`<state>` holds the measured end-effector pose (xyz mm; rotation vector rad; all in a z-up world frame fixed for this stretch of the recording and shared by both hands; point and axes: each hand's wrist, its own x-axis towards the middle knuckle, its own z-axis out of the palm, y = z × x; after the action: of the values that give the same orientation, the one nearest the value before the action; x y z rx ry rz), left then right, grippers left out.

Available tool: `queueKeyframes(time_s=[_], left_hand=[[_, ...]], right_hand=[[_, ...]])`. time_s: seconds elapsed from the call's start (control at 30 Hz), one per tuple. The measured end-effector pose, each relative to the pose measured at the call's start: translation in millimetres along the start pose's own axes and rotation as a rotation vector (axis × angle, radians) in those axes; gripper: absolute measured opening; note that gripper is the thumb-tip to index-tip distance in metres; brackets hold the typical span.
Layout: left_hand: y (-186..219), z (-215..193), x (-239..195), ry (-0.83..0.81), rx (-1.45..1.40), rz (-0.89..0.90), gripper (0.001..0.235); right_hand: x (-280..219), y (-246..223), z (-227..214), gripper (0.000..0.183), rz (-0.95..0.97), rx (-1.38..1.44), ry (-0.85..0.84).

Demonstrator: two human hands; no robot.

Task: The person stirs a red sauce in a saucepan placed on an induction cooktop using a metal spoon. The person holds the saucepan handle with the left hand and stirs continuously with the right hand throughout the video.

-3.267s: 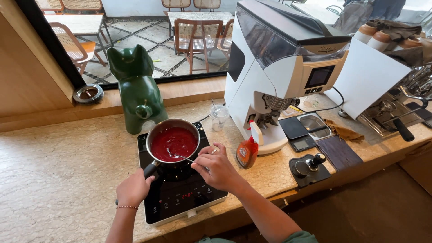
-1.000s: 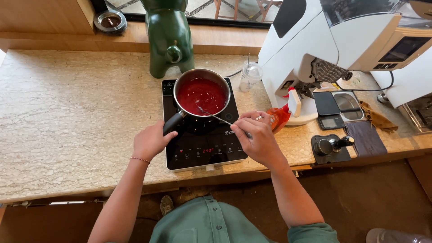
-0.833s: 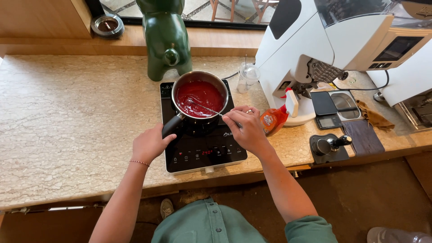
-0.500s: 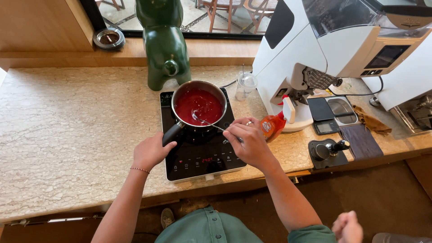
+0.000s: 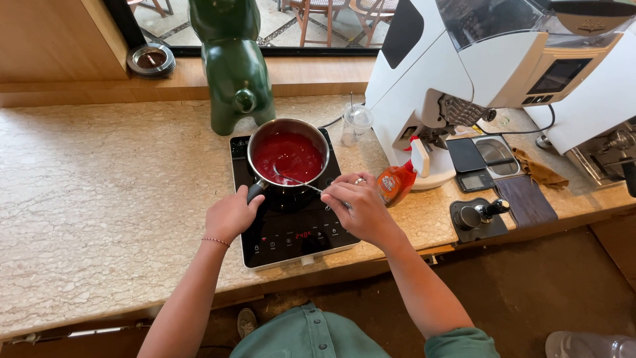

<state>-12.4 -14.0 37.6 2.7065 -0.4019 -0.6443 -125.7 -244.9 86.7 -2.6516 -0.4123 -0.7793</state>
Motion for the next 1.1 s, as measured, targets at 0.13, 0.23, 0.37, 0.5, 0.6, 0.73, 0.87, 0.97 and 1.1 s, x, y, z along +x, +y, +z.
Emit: queueKeyframes(time_s=[0.13,0.23,0.37,0.5,0.6,0.73,0.87,0.97,1.1], left_hand=[[5,-5,-8,-0.003,-0.016,0.001,0.053],[4,-4,-5,0.0,-0.012,-0.016,0.052],[3,-3,-5,-0.003,-0.012,-0.013,0.053],[5,-4,-8,-0.008,-0.019,-0.014,0.053],[2,1,-3,0.005,-0.009,-0.017,0.053],[4,-1,-4,0.004,-0.018,-0.021,0.053],[6,-3,-9,-0.004,-0.034,-0.014,0.052],[6,-2,-9,-0.007,-0.035,-0.01,0.052],[5,-2,-7,-0.004,-0.019,-0.006,0.053]], right_hand=[[-3,23,18,0.013,0.078,-0.035,0.05],[-3,22,9,0.013,0.078,-0.14,0.085],[-2,1,-5,0.014,0.028,-0.086,0.038],[3,1,4,0.013,0.003,0.038,0.021],[6,20,14,0.014,0.093,0.045,0.029],[3,35,11,0.014,0.116,-0.066,0.059],[5,14,-5,0.016,0.068,-0.106,0.045],[7,6,-1,0.015,0.019,-0.033,0.011],[11,15,7,0.014,0.081,0.051,0.001]])
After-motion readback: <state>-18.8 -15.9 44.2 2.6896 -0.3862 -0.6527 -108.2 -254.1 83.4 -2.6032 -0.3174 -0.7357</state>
